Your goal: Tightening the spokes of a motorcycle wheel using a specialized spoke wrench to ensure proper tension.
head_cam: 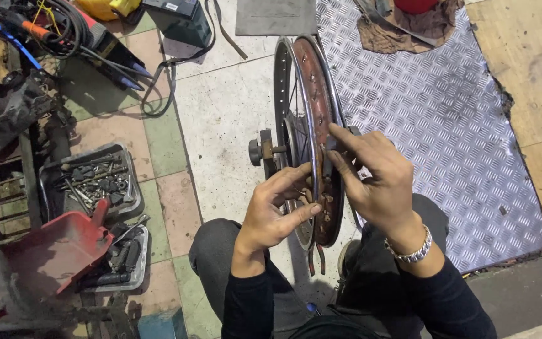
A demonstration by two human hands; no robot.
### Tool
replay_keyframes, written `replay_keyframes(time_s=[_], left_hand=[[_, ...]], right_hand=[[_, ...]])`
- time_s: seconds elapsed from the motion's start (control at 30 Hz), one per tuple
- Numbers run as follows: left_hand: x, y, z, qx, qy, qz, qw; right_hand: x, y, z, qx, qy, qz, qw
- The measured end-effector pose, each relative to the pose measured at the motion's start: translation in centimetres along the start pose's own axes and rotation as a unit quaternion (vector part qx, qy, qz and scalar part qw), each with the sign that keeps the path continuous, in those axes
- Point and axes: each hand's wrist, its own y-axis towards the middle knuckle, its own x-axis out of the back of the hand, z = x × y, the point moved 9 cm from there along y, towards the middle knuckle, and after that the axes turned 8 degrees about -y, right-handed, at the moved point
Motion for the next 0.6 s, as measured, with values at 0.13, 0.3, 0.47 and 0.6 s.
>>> replay_keyframes(time_s=[0.13,0.3,0.47,0.6], left_hand=[[-0.2,-0.2,-0.1,0.005,0.006,0.008,1.000],[-0.2,-0.3,-0.2,0.000,0.016,0.009,1.000],[0.0,-0.1,-0.5,-0.006,0.019,0.005,1.000],[0.1,0.0,-0.3,-0.005,0.007,0.006,1.000]], right_hand=[[-0.2,-0.6,0.2,0.015,-0.023,0.000,1.000],[0.5,-0.6,-0.1,-0.049,0.049,0.006,0.998],[0.6,-2.3,-2.1,-0.067,0.133,-0.042,0.988],[1.1,-2.1,-2.3,-0.059,0.149,-0.061,0.985]])
